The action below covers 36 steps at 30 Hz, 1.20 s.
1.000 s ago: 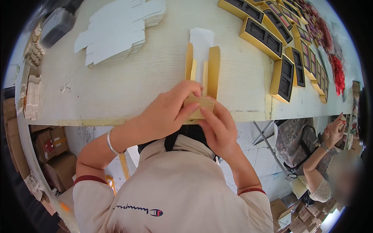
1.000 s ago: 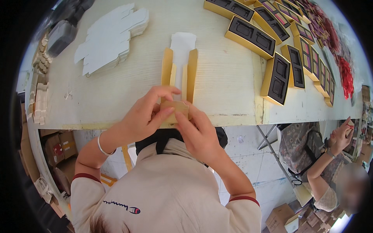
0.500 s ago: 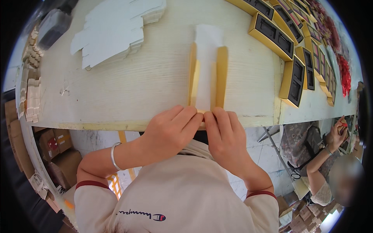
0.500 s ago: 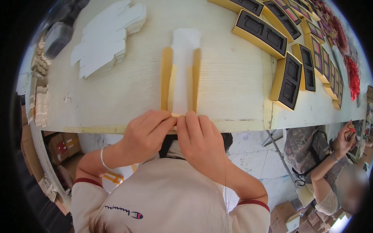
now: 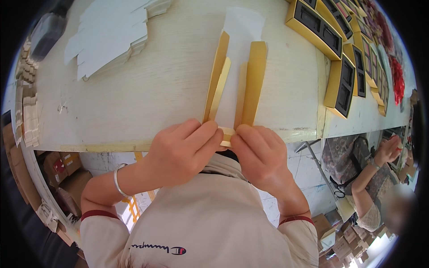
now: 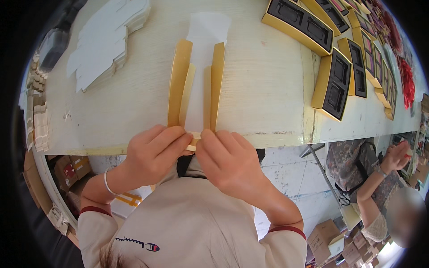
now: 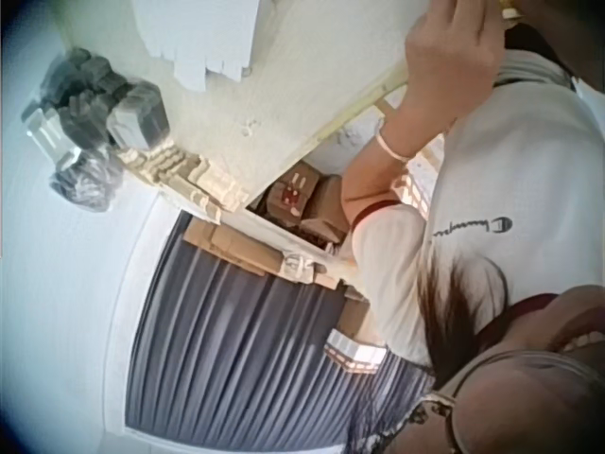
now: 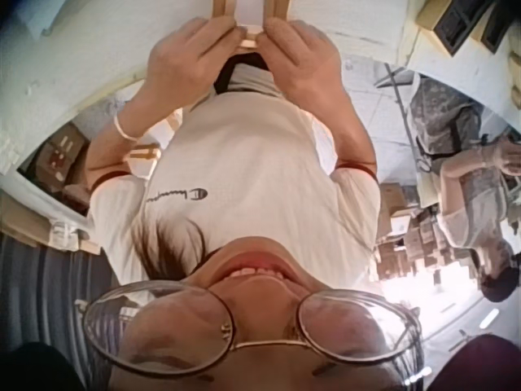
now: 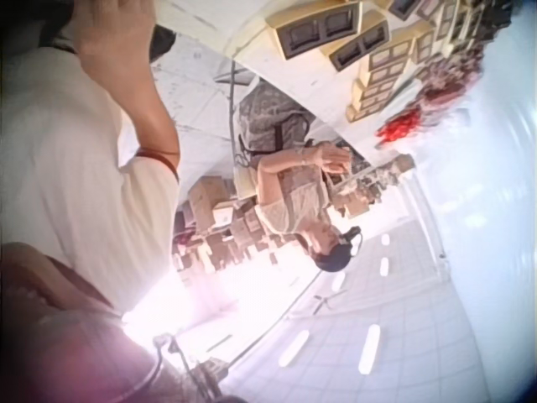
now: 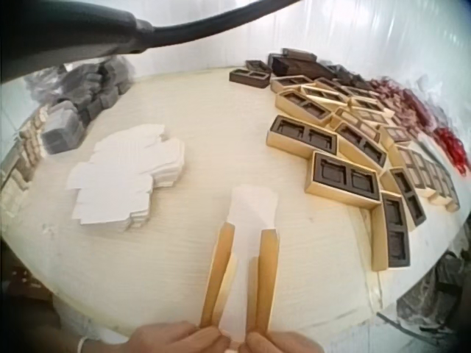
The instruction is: The person folds flat white cardboard pieces into small rectangular boxes, then places dark rectangular inserts into each box. The person repeats this process multiple times, stacking the completed boxes on the table.
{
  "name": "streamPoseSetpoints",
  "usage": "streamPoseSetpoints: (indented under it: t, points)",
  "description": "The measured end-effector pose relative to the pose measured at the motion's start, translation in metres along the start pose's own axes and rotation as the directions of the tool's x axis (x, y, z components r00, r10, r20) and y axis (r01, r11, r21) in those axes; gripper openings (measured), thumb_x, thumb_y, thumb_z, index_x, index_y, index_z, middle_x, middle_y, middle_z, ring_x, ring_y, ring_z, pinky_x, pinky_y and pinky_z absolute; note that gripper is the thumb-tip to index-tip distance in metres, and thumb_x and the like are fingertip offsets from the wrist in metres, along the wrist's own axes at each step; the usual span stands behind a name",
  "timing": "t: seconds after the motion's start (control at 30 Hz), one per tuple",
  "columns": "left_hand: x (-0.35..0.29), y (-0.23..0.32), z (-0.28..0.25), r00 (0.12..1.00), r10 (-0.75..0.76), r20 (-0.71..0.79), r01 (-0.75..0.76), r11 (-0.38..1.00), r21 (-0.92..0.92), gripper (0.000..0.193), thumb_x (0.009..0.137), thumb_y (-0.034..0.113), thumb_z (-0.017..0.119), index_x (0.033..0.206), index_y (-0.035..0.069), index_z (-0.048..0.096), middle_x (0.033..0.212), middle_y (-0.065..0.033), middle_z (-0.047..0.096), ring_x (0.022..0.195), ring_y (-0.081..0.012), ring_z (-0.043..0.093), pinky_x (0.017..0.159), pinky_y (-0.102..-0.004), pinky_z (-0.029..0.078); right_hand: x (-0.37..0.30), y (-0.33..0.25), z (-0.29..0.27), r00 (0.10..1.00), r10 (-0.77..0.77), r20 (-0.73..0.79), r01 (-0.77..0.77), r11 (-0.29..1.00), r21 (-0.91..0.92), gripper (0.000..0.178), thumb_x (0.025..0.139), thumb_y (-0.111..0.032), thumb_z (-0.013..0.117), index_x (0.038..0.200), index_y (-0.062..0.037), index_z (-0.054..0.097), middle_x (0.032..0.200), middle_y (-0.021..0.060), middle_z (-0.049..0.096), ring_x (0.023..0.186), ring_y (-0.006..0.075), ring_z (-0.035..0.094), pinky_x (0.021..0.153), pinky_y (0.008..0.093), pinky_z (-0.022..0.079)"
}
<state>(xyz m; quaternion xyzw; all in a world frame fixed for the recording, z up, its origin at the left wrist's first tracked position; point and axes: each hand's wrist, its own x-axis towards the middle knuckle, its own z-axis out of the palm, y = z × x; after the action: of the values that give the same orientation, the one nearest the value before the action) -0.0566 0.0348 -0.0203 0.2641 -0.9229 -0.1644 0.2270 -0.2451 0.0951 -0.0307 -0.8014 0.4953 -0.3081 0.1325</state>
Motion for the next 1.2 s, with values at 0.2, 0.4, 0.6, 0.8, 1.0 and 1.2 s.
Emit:
streamPoseSetpoints:
  t: [0.2, 0.4, 0.6, 0.8, 1.0, 1.2]
  points:
    - [0.006, -0.005, -0.006, 0.996, 0.020, 0.089, -0.016, 0.999, -0.048, 0.022, 0.071, 0.012, 0.074, 0.089, 0.001, 0.067, 0.073, -0.0036, 0.052, 0.057, -0.0178, 0.051, 0.045, -0.0296, 0.040, 0.010, 0.009, -0.015, 0.984, 0.028, 0.175, -0.054, 0.988, 0.144, 0.031, 0.064, 0.004, 0.065, 0.094, 0.0011, 0.060, 0.096, 0.0111, 0.057, 0.073, 0.0248, 0.054, 0.059, 0.0341, 0.045]
    - [0.003, -0.001, -0.004, 0.996, -0.056, 0.069, 0.064, 0.991, -0.114, 0.014, 0.074, 0.005, 0.069, 0.086, 0.003, 0.063, 0.073, -0.0047, 0.051, 0.057, -0.0186, 0.053, 0.045, -0.0295, 0.041, 0.010, 0.002, -0.014, 0.989, 0.116, 0.088, -0.141, 0.916, 0.375, 0.043, 0.076, 0.007, 0.065, 0.117, 0.0033, 0.054, 0.110, 0.0167, 0.059, 0.093, 0.0335, 0.059, 0.076, 0.0381, 0.051]
    - [-0.001, -0.005, 0.001, 0.999, -0.022, 0.029, 0.026, 0.985, -0.173, 0.011, 0.076, 0.001, 0.070, 0.085, 0.002, 0.065, 0.074, -0.0051, 0.055, 0.059, -0.0195, 0.056, 0.047, -0.0298, 0.044, 0.008, 0.002, -0.009, 0.990, 0.110, 0.089, -0.134, 0.930, 0.343, 0.034, 0.075, 0.009, 0.063, 0.109, 0.0063, 0.057, 0.113, 0.0187, 0.058, 0.093, 0.0341, 0.060, 0.076, 0.0379, 0.051]
    - [-0.001, -0.010, -0.002, 0.994, -0.068, 0.083, 0.086, 0.968, -0.235, 0.011, 0.075, 0.007, 0.072, 0.083, 0.004, 0.065, 0.077, -0.0049, 0.058, 0.061, -0.0211, 0.058, 0.048, -0.0306, 0.045, 0.004, 0.003, -0.005, 0.992, 0.012, 0.124, -0.043, 0.967, 0.251, 0.030, 0.073, 0.005, 0.063, 0.103, 0.0036, 0.060, 0.113, 0.0176, 0.057, 0.088, 0.0303, 0.059, 0.072, 0.0364, 0.051]
    - [0.022, -0.035, -0.050, 0.946, 0.091, 0.310, -0.070, 0.994, -0.078, 0.013, 0.074, 0.015, 0.073, 0.083, 0.008, 0.065, 0.084, -0.0044, 0.059, 0.079, -0.0225, 0.060, 0.064, -0.0330, 0.047, 0.025, 0.030, -0.041, 0.992, 0.018, 0.127, 0.012, 0.974, -0.227, 0.026, 0.070, -0.010, 0.072, 0.095, -0.0085, 0.064, 0.098, 0.0084, 0.059, 0.077, 0.0260, 0.055, 0.064, 0.0382, 0.045]
    - [0.031, -0.004, -0.037, 0.990, 0.087, 0.112, -0.122, 0.924, 0.361, 0.015, 0.075, 0.015, 0.067, 0.086, 0.006, 0.062, 0.088, -0.0045, 0.058, 0.087, -0.0229, 0.057, 0.073, -0.0342, 0.046, 0.030, 0.012, -0.007, 0.994, -0.093, 0.060, 0.100, 0.988, -0.117, 0.016, 0.070, -0.005, 0.063, 0.083, -0.0025, 0.055, 0.073, 0.0070, 0.047, 0.070, 0.0245, 0.049, 0.062, 0.0359, 0.042]
